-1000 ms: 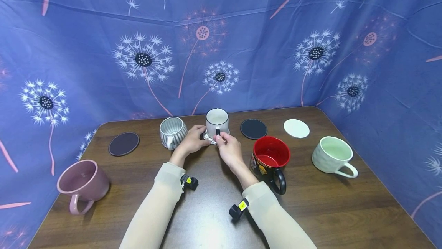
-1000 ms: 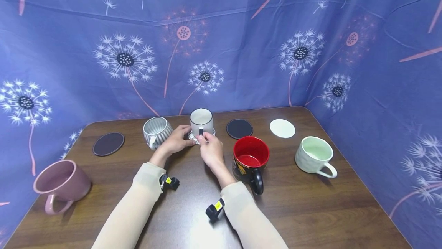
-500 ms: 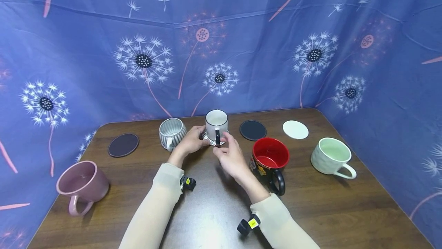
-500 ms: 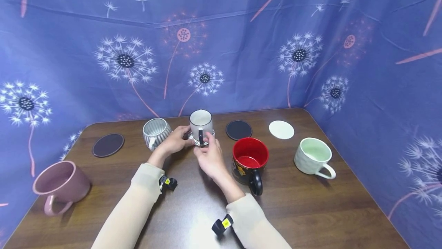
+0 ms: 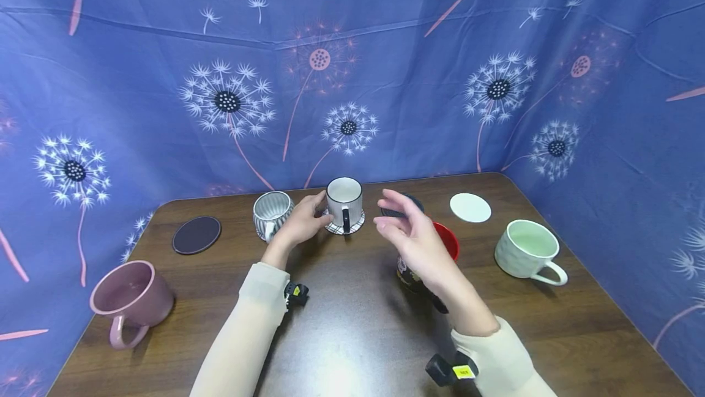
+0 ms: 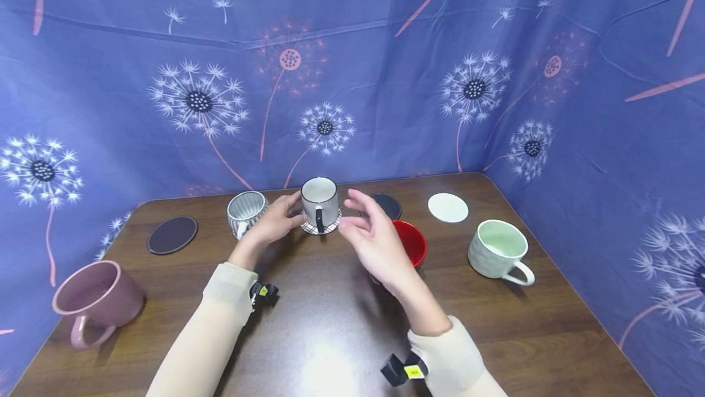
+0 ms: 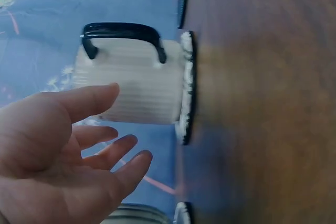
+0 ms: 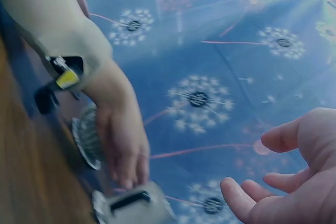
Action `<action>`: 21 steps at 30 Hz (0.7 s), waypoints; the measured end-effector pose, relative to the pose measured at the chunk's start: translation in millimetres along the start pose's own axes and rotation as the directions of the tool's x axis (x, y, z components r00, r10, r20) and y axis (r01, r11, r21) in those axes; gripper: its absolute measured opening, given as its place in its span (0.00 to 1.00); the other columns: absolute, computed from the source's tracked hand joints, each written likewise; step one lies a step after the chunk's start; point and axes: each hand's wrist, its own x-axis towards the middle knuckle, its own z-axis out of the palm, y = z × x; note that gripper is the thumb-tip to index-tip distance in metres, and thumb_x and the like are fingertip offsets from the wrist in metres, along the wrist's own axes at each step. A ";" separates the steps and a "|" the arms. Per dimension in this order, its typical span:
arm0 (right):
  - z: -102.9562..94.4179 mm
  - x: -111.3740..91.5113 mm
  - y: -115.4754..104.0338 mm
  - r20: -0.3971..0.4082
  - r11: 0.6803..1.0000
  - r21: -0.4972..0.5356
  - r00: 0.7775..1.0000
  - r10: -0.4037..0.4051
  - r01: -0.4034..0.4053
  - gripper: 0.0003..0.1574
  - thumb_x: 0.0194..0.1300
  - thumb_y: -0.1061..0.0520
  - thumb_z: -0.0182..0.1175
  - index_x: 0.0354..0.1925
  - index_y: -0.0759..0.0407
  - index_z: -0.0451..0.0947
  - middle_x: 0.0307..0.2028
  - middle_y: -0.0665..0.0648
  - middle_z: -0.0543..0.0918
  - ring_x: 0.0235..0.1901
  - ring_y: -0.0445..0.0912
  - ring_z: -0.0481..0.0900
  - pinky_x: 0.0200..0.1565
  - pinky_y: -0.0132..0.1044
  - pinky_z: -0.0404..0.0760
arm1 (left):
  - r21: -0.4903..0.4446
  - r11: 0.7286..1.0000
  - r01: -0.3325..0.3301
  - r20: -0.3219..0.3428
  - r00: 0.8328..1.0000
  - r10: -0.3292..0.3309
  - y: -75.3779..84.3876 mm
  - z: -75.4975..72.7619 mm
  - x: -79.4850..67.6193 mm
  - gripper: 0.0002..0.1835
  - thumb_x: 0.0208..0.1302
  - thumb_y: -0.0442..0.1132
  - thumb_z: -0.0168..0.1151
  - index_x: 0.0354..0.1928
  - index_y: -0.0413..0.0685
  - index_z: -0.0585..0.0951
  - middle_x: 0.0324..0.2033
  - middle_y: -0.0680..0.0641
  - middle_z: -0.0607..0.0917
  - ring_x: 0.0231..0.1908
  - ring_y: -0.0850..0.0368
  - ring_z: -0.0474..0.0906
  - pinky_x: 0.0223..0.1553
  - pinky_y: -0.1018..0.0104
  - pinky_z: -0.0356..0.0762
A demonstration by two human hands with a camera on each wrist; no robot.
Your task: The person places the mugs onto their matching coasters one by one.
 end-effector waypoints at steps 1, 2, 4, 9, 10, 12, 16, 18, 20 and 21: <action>-6.6 -2.9 -3.0 -0.009 1.000 -0.003 1.000 -0.013 0.013 0.38 0.77 0.63 0.60 0.80 0.55 0.62 0.72 0.60 0.73 0.65 0.54 0.81 0.64 0.37 0.80 | -0.002 1.000 0.000 -0.005 1.000 0.000 1.9 -2.2 -0.8 0.40 0.75 0.40 0.64 0.82 0.34 0.58 0.74 0.30 0.68 0.76 0.34 0.63 0.78 0.43 0.60; -12.9 -5.4 -5.1 -0.017 1.000 -0.005 1.000 -0.019 0.019 0.37 0.77 0.63 0.59 0.80 0.55 0.63 0.72 0.60 0.73 0.65 0.54 0.81 0.63 0.33 0.80 | -0.008 1.000 -0.003 -0.012 1.000 0.003 4.0 -4.7 -1.9 0.40 0.75 0.40 0.63 0.82 0.34 0.59 0.75 0.30 0.68 0.75 0.34 0.64 0.77 0.42 0.61; -24.9 -10.2 -8.5 -0.031 0.999 -0.018 0.999 -0.035 0.034 0.36 0.79 0.62 0.58 0.79 0.55 0.64 0.72 0.60 0.74 0.65 0.53 0.82 0.61 0.28 0.79 | -0.021 1.000 -0.001 -0.022 1.000 0.000 8.9 -10.0 -4.9 0.39 0.76 0.40 0.62 0.82 0.35 0.59 0.76 0.30 0.67 0.74 0.32 0.66 0.75 0.41 0.64; -49.3 -19.9 -12.1 -0.055 0.997 -0.053 0.997 -0.049 0.046 0.34 0.81 0.59 0.57 0.79 0.53 0.64 0.71 0.58 0.75 0.61 0.42 0.84 0.59 0.27 0.80 | -0.034 0.999 -0.005 -0.059 0.998 0.003 20.5 -21.9 -11.7 0.38 0.78 0.41 0.61 0.83 0.39 0.59 0.76 0.31 0.66 0.70 0.30 0.72 0.72 0.41 0.70; -53.3 -21.4 -12.1 -0.062 0.997 -0.058 0.996 -0.056 0.053 0.33 0.81 0.59 0.57 0.79 0.53 0.65 0.71 0.57 0.75 0.60 0.41 0.84 0.59 0.27 0.81 | -0.039 0.999 -0.011 -0.072 0.997 0.008 23.2 -24.6 -13.2 0.38 0.78 0.41 0.61 0.83 0.40 0.59 0.76 0.31 0.67 0.70 0.31 0.72 0.72 0.42 0.70; -60.2 -24.7 -12.0 -0.078 0.996 -0.058 0.994 -0.074 0.069 0.33 0.81 0.59 0.56 0.79 0.54 0.65 0.70 0.57 0.75 0.58 0.39 0.85 0.57 0.28 0.82 | -0.056 0.998 -0.025 -0.107 0.994 0.018 28.8 -30.0 -16.5 0.38 0.77 0.40 0.62 0.82 0.40 0.60 0.75 0.32 0.68 0.70 0.32 0.71 0.72 0.43 0.70; -71.0 -31.1 -11.6 -0.119 0.993 -0.062 0.987 -0.104 0.098 0.32 0.81 0.59 0.57 0.78 0.54 0.67 0.67 0.55 0.76 0.56 0.38 0.86 0.55 0.27 0.83 | -0.091 0.993 -0.076 -0.169 0.984 0.059 40.4 -38.8 -22.6 0.37 0.76 0.39 0.64 0.82 0.44 0.63 0.73 0.36 0.71 0.71 0.37 0.72 0.72 0.47 0.71; -75.2 -34.2 -11.5 -0.136 0.993 -0.062 0.984 -0.113 0.105 0.31 0.81 0.59 0.57 0.78 0.54 0.67 0.66 0.55 0.77 0.56 0.38 0.86 0.56 0.26 0.82 | -0.089 0.990 -0.110 -0.191 0.977 0.092 45.3 -40.8 -24.1 0.37 0.75 0.39 0.65 0.82 0.46 0.64 0.72 0.37 0.73 0.71 0.39 0.72 0.72 0.49 0.72; -78.9 -37.1 -10.9 -0.149 0.992 -0.065 0.982 -0.119 0.110 0.31 0.81 0.59 0.58 0.78 0.55 0.67 0.65 0.54 0.77 0.55 0.37 0.86 0.56 0.26 0.82 | -0.081 0.986 -0.143 -0.207 0.970 0.124 50.3 -41.6 -25.0 0.37 0.75 0.38 0.65 0.82 0.49 0.65 0.71 0.39 0.74 0.71 0.41 0.72 0.72 0.50 0.72; -80.5 -38.5 -10.3 -0.155 0.991 -0.069 0.980 -0.123 0.113 0.31 0.81 0.60 0.58 0.77 0.55 0.68 0.65 0.54 0.77 0.55 0.37 0.86 0.57 0.26 0.82 | -0.075 0.985 -0.158 -0.216 0.966 0.139 52.9 -41.8 -25.5 0.37 0.74 0.38 0.66 0.82 0.50 0.65 0.71 0.40 0.74 0.71 0.42 0.73 0.72 0.50 0.72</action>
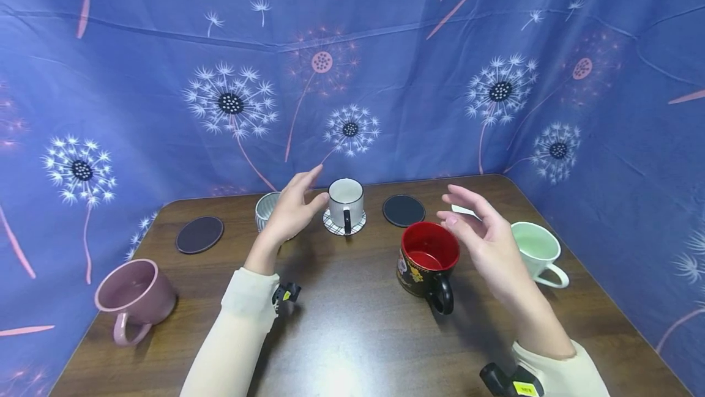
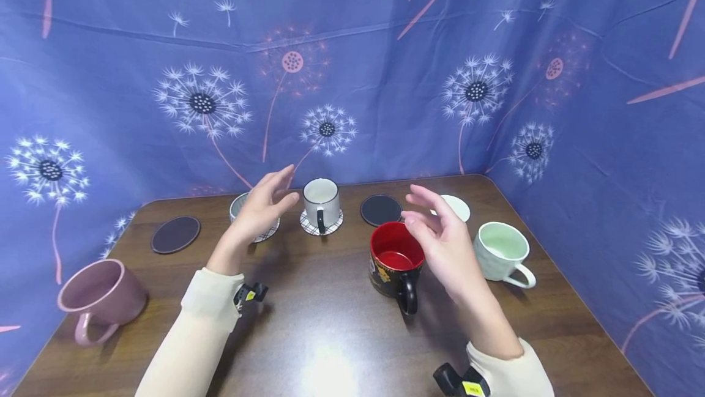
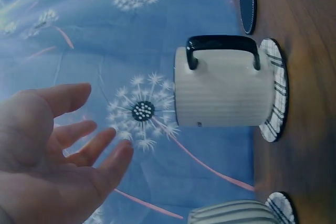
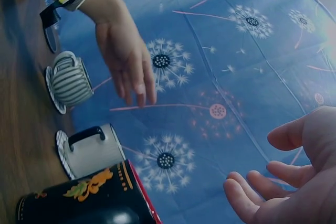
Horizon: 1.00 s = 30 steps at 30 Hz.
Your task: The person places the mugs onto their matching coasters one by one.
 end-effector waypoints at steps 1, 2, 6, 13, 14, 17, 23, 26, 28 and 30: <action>-1.5 -1.1 0.6 -0.006 1.000 -0.005 1.000 -0.003 0.003 0.31 0.81 0.60 0.58 0.77 0.55 0.68 0.65 0.54 0.78 0.55 0.37 0.86 0.57 0.26 0.82 | 0.003 1.000 -0.017 -0.009 1.000 0.017 2.3 0.2 0.1 0.37 0.74 0.38 0.66 0.81 0.50 0.66 0.71 0.40 0.75 0.71 0.42 0.73 0.72 0.50 0.72; -2.9 -2.2 1.3 -0.013 1.000 -0.010 1.000 -0.005 0.005 0.31 0.81 0.60 0.58 0.77 0.56 0.68 0.64 0.53 0.78 0.55 0.37 0.86 0.56 0.25 0.82 | 0.006 0.999 -0.034 -0.018 0.999 0.034 4.8 0.6 0.2 0.36 0.73 0.37 0.67 0.81 0.50 0.67 0.70 0.40 0.75 0.70 0.42 0.74 0.71 0.50 0.73; -8.6 -6.4 5.1 -0.037 1.000 -0.010 0.999 -0.009 0.009 0.31 0.80 0.61 0.58 0.76 0.57 0.69 0.62 0.51 0.80 0.55 0.36 0.86 0.56 0.24 0.81 | 0.003 0.996 -0.085 -0.029 0.996 0.085 16.3 4.2 -0.3 0.35 0.72 0.35 0.68 0.79 0.49 0.70 0.68 0.40 0.77 0.67 0.44 0.76 0.70 0.52 0.75; -17.2 -12.9 12.0 -0.055 0.998 -0.061 0.998 -0.011 0.008 0.30 0.80 0.61 0.58 0.76 0.56 0.68 0.62 0.48 0.80 0.53 0.36 0.86 0.55 0.22 0.80 | -0.021 0.987 -0.159 0.010 0.987 0.159 33.0 21.1 2.2 0.35 0.71 0.34 0.69 0.78 0.47 0.71 0.67 0.40 0.78 0.66 0.44 0.76 0.70 0.55 0.76; -17.9 -13.9 13.1 -0.058 0.997 -0.074 0.998 -0.012 0.008 0.31 0.80 0.61 0.58 0.76 0.56 0.68 0.62 0.48 0.80 0.53 0.35 0.86 0.55 0.21 0.80 | -0.031 0.986 -0.166 0.019 0.986 0.166 35.1 24.5 3.0 0.35 0.71 0.34 0.69 0.78 0.47 0.71 0.67 0.41 0.78 0.66 0.44 0.76 0.69 0.55 0.76; -19.3 -16.7 16.5 -0.068 0.996 -0.087 0.998 -0.012 0.006 0.31 0.80 0.61 0.58 0.76 0.57 0.68 0.62 0.47 0.80 0.52 0.35 0.86 0.54 0.21 0.80 | -0.050 0.982 -0.180 0.045 0.982 0.182 40.6 35.2 5.4 0.35 0.71 0.35 0.69 0.78 0.48 0.71 0.67 0.42 0.78 0.66 0.45 0.76 0.69 0.56 0.76; -20.5 -19.9 24.0 -0.085 0.997 -0.073 0.996 -0.019 0.013 0.31 0.80 0.62 0.58 0.76 0.59 0.67 0.61 0.46 0.81 0.53 0.34 0.86 0.53 0.23 0.82 | -0.068 0.979 -0.191 0.082 0.977 0.197 47.8 58.4 9.1 0.36 0.72 0.36 0.70 0.79 0.49 0.70 0.68 0.43 0.78 0.66 0.49 0.76 0.70 0.59 0.75; -21.2 -20.6 28.3 -0.092 0.998 -0.062 0.996 -0.022 0.016 0.31 0.79 0.63 0.58 0.76 0.61 0.68 0.60 0.45 0.82 0.53 0.33 0.86 0.52 0.23 0.83 | -0.087 0.979 -0.183 0.110 0.975 0.192 49.4 70.8 10.2 0.37 0.72 0.36 0.69 0.80 0.49 0.69 0.69 0.42 0.76 0.66 0.49 0.75 0.70 0.60 0.74; -21.6 -20.9 31.1 -0.094 0.998 -0.055 0.995 -0.020 0.015 0.30 0.79 0.63 0.58 0.75 0.62 0.68 0.59 0.44 0.82 0.53 0.33 0.86 0.51 0.24 0.83 | -0.102 0.979 -0.177 0.126 0.974 0.189 50.3 79.1 11.3 0.37 0.72 0.36 0.69 0.80 0.48 0.68 0.69 0.41 0.76 0.67 0.48 0.76 0.71 0.59 0.73; -21.4 -21.8 33.9 -0.092 0.999 -0.054 0.996 -0.007 0.002 0.30 0.79 0.63 0.58 0.75 0.62 0.68 0.59 0.44 0.82 0.52 0.33 0.86 0.51 0.24 0.83 | -0.102 0.980 -0.170 0.143 0.973 0.183 50.4 87.3 12.9 0.38 0.72 0.35 0.69 0.80 0.47 0.67 0.70 0.40 0.76 0.67 0.46 0.76 0.70 0.59 0.74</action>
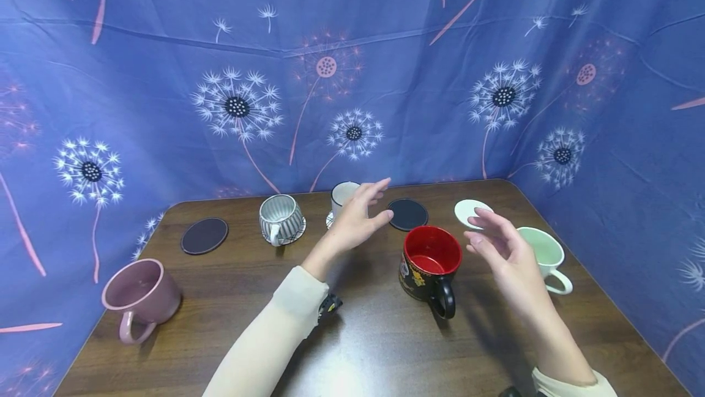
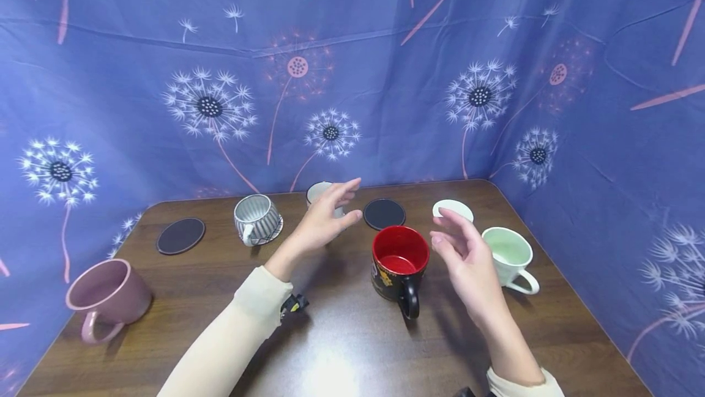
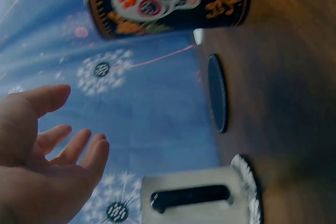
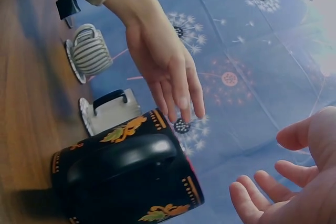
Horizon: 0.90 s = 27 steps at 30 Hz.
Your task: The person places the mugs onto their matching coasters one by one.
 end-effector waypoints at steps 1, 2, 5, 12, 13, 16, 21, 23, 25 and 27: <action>0.4 -0.9 1.5 0.002 1.000 0.001 1.000 0.011 -0.011 0.30 0.79 0.63 0.58 0.75 0.61 0.68 0.59 0.43 0.82 0.52 0.33 0.86 0.51 0.24 0.83 | 0.004 1.000 0.007 0.006 1.000 -0.007 -1.0 4.2 1.5 0.38 0.71 0.35 0.69 0.80 0.47 0.67 0.70 0.40 0.76 0.67 0.46 0.76 0.70 0.59 0.74; 0.9 -1.7 3.1 0.003 1.000 0.005 1.000 0.020 -0.020 0.30 0.79 0.63 0.58 0.75 0.61 0.68 0.59 0.43 0.82 0.52 0.33 0.86 0.51 0.24 0.83 | 0.005 1.000 0.012 0.013 1.000 -0.012 -2.0 8.1 2.9 0.38 0.71 0.35 0.69 0.80 0.46 0.67 0.70 0.39 0.76 0.67 0.44 0.76 0.70 0.59 0.74; 2.3 -5.4 8.2 0.007 0.998 0.018 0.999 0.052 -0.052 0.30 0.79 0.63 0.58 0.75 0.60 0.67 0.58 0.42 0.82 0.52 0.33 0.85 0.50 0.25 0.84 | 0.037 0.998 0.042 0.029 0.999 -0.043 -5.6 19.0 6.6 0.38 0.71 0.36 0.69 0.80 0.46 0.67 0.70 0.39 0.76 0.66 0.45 0.77 0.68 0.58 0.76; 3.0 -12.9 17.8 0.014 0.995 0.025 0.995 0.095 -0.096 0.31 0.80 0.63 0.57 0.75 0.64 0.64 0.58 0.43 0.81 0.54 0.37 0.86 0.50 0.26 0.85 | 0.122 0.986 0.110 0.056 0.991 -0.118 -14.0 41.3 18.8 0.39 0.71 0.40 0.69 0.81 0.51 0.67 0.73 0.43 0.75 0.67 0.47 0.76 0.67 0.52 0.77; 3.2 -13.7 18.4 0.016 0.995 0.021 0.995 0.102 -0.102 0.31 0.80 0.63 0.56 0.76 0.65 0.63 0.58 0.43 0.81 0.54 0.37 0.85 0.50 0.26 0.85 | 0.125 0.985 0.119 0.060 0.990 -0.127 -15.6 43.8 20.8 0.39 0.71 0.40 0.69 0.81 0.51 0.67 0.73 0.43 0.74 0.68 0.47 0.75 0.68 0.51 0.76; 4.5 -16.0 20.3 0.016 0.993 0.006 0.993 0.119 -0.119 0.31 0.80 0.62 0.57 0.75 0.65 0.63 0.58 0.43 0.80 0.54 0.37 0.85 0.50 0.26 0.85 | 0.137 0.978 0.156 0.065 0.984 -0.166 -21.6 50.2 25.4 0.39 0.72 0.41 0.69 0.81 0.52 0.66 0.74 0.43 0.73 0.72 0.46 0.71 0.72 0.49 0.72; 6.2 -19.1 23.9 -0.015 0.988 0.015 0.988 0.151 -0.151 0.29 0.80 0.62 0.58 0.73 0.66 0.63 0.59 0.47 0.78 0.54 0.35 0.84 0.50 0.27 0.85 | 0.159 0.966 0.206 0.067 0.974 -0.218 -33.9 58.2 32.2 0.39 0.72 0.41 0.69 0.82 0.52 0.66 0.75 0.43 0.72 0.75 0.45 0.68 0.74 0.49 0.68; 6.0 -20.9 25.1 -0.021 0.986 0.002 0.986 0.165 -0.165 0.30 0.80 0.62 0.58 0.73 0.67 0.62 0.61 0.53 0.77 0.53 0.33 0.83 0.49 0.26 0.85 | 0.161 0.961 0.223 0.069 0.969 -0.237 -38.6 60.3 34.7 0.39 0.72 0.41 0.69 0.82 0.52 0.66 0.75 0.42 0.71 0.76 0.45 0.67 0.75 0.50 0.68; 5.4 -23.0 25.8 -0.015 0.984 -0.014 0.984 0.178 -0.179 0.31 0.81 0.61 0.56 0.74 0.69 0.60 0.64 0.61 0.75 0.53 0.31 0.82 0.49 0.26 0.85 | 0.154 0.958 0.244 0.072 0.964 -0.257 -42.8 61.3 36.5 0.39 0.72 0.40 0.69 0.82 0.51 0.66 0.76 0.42 0.71 0.76 0.45 0.66 0.75 0.50 0.67; 4.6 -24.9 26.4 -0.004 0.981 -0.028 0.982 0.190 -0.190 0.32 0.82 0.61 0.55 0.75 0.70 0.58 0.67 0.67 0.72 0.53 0.29 0.81 0.50 0.26 0.84 | 0.152 0.953 0.262 0.073 0.959 -0.275 -46.9 61.8 37.8 0.39 0.72 0.40 0.69 0.81 0.51 0.66 0.76 0.41 0.70 0.76 0.45 0.66 0.76 0.50 0.66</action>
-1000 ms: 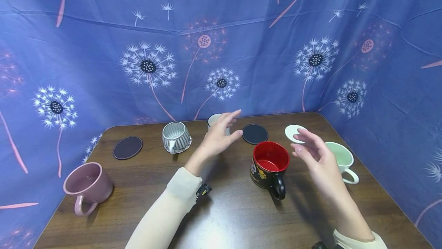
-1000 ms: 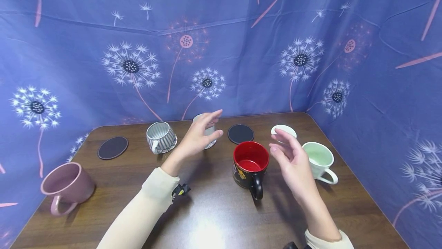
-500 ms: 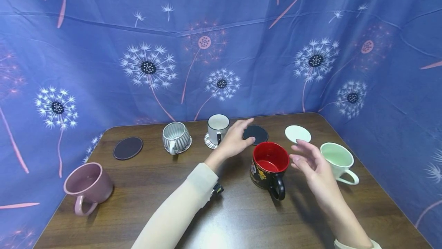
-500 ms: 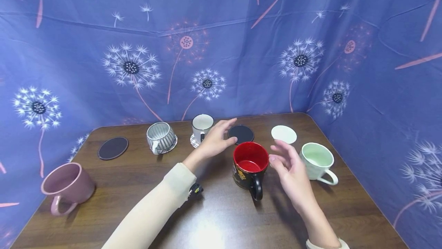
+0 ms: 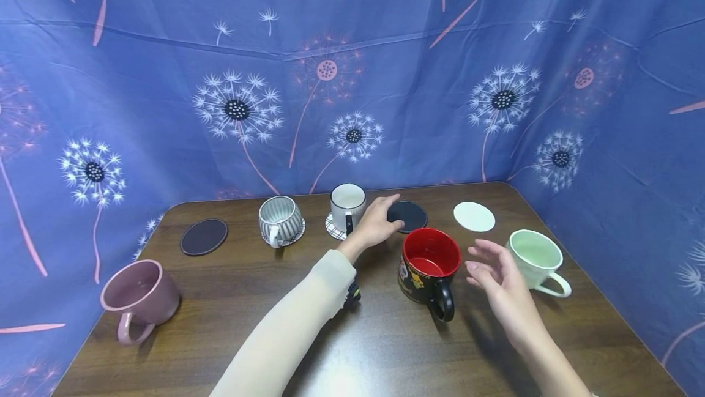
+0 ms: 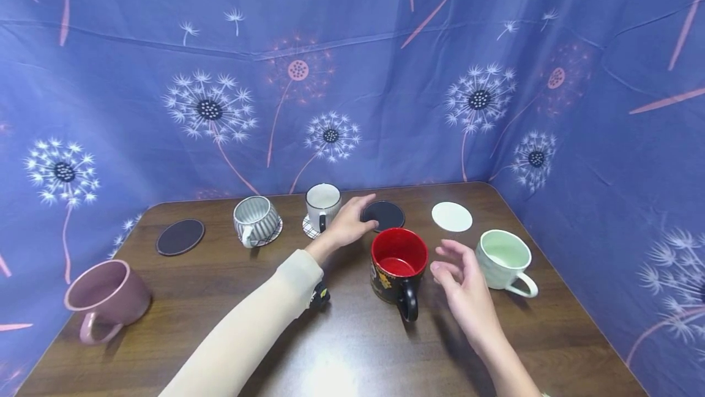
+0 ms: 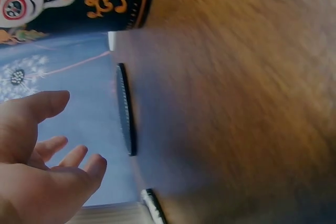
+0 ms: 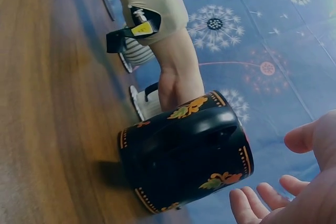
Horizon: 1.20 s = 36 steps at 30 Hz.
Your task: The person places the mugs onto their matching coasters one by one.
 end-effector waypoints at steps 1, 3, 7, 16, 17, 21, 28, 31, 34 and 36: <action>-0.9 -1.0 0.8 0.006 1.000 -0.009 1.000 0.004 -0.004 0.33 0.82 0.61 0.55 0.76 0.70 0.57 0.68 0.69 0.71 0.53 0.29 0.80 0.50 0.26 0.84 | -0.002 1.000 0.009 0.005 1.000 -0.009 -1.4 0.9 1.1 0.39 0.72 0.40 0.69 0.81 0.51 0.66 0.76 0.42 0.70 0.76 0.45 0.66 0.76 0.50 0.66; -2.3 -2.7 2.0 0.016 1.000 -0.015 1.000 0.010 -0.010 0.33 0.82 0.60 0.54 0.76 0.70 0.56 0.68 0.71 0.70 0.53 0.28 0.80 0.51 0.27 0.84 | -0.010 1.000 0.018 0.009 1.000 -0.018 -4.1 2.5 3.4 0.39 0.71 0.41 0.70 0.81 0.50 0.66 0.76 0.41 0.70 0.76 0.45 0.65 0.77 0.50 0.65; -3.2 -5.4 4.0 0.020 1.000 -0.009 1.000 0.014 -0.014 0.33 0.82 0.61 0.55 0.75 0.70 0.57 0.67 0.70 0.72 0.52 0.29 0.81 0.51 0.29 0.85 | -0.020 0.999 0.031 0.024 0.999 -0.030 -9.4 5.3 8.0 0.40 0.71 0.42 0.70 0.82 0.49 0.65 0.77 0.41 0.69 0.77 0.45 0.64 0.77 0.51 0.63; -1.6 -9.0 7.1 0.032 0.999 -0.016 0.999 0.036 -0.036 0.33 0.81 0.61 0.55 0.75 0.70 0.57 0.67 0.71 0.72 0.52 0.29 0.80 0.50 0.31 0.86 | 0.030 0.998 0.062 0.077 0.995 -0.064 -18.8 8.4 14.4 0.40 0.73 0.43 0.69 0.81 0.44 0.65 0.79 0.41 0.66 0.79 0.45 0.61 0.79 0.53 0.60; -1.5 -9.4 7.7 0.035 0.999 -0.015 0.999 0.038 -0.038 0.33 0.82 0.60 0.55 0.75 0.70 0.57 0.68 0.72 0.72 0.52 0.28 0.80 0.50 0.30 0.86 | 0.036 0.998 0.060 0.084 0.995 -0.063 -19.1 8.8 15.0 0.40 0.73 0.43 0.68 0.81 0.43 0.64 0.79 0.40 0.66 0.79 0.44 0.60 0.79 0.52 0.59; 0.0 -10.2 8.4 0.039 0.999 -0.015 0.998 0.044 -0.043 0.32 0.82 0.59 0.54 0.75 0.69 0.58 0.68 0.71 0.72 0.52 0.29 0.81 0.50 0.30 0.86 | 0.080 0.995 0.058 0.110 0.992 -0.067 -19.6 10.2 16.7 0.39 0.75 0.44 0.66 0.81 0.40 0.63 0.79 0.38 0.65 0.79 0.40 0.60 0.79 0.50 0.59; -0.8 -11.2 9.9 0.036 0.999 -0.020 0.999 0.040 -0.039 0.30 0.83 0.60 0.53 0.75 0.68 0.59 0.67 0.71 0.72 0.52 0.30 0.81 0.50 0.30 0.86 | 0.223 0.972 0.078 0.136 0.985 -0.110 -21.8 16.0 21.1 0.39 0.78 0.47 0.62 0.83 0.40 0.60 0.79 0.40 0.64 0.78 0.41 0.58 0.79 0.52 0.59; -1.4 -12.6 10.4 0.043 0.999 -0.030 0.998 0.040 -0.039 0.30 0.83 0.60 0.52 0.75 0.69 0.59 0.66 0.71 0.73 0.52 0.32 0.82 0.50 0.31 0.86 | 0.272 0.959 0.084 0.143 0.982 -0.126 -22.1 17.4 21.8 0.40 0.78 0.48 0.62 0.83 0.40 0.60 0.80 0.40 0.63 0.78 0.42 0.57 0.79 0.53 0.59; 0.0 -14.2 10.1 0.054 0.997 -0.043 0.996 0.067 -0.065 0.29 0.83 0.59 0.53 0.74 0.68 0.60 0.65 0.71 0.75 0.52 0.34 0.83 0.49 0.33 0.86 | 0.290 0.953 0.088 0.147 0.980 -0.135 -21.2 16.9 20.9 0.41 0.78 0.50 0.63 0.83 0.40 0.59 0.80 0.41 0.62 0.79 0.43 0.56 0.79 0.54 0.59; 1.1 -15.4 11.5 0.064 0.994 -0.054 0.993 0.102 -0.099 0.28 0.83 0.58 0.53 0.73 0.68 0.62 0.64 0.71 0.77 0.52 0.34 0.82 0.48 0.35 0.86 | 0.292 0.952 0.087 0.148 0.980 -0.136 -20.0 16.0 19.7 0.40 0.78 0.50 0.62 0.82 0.40 0.60 0.80 0.41 0.62 0.79 0.43 0.56 0.79 0.53 0.60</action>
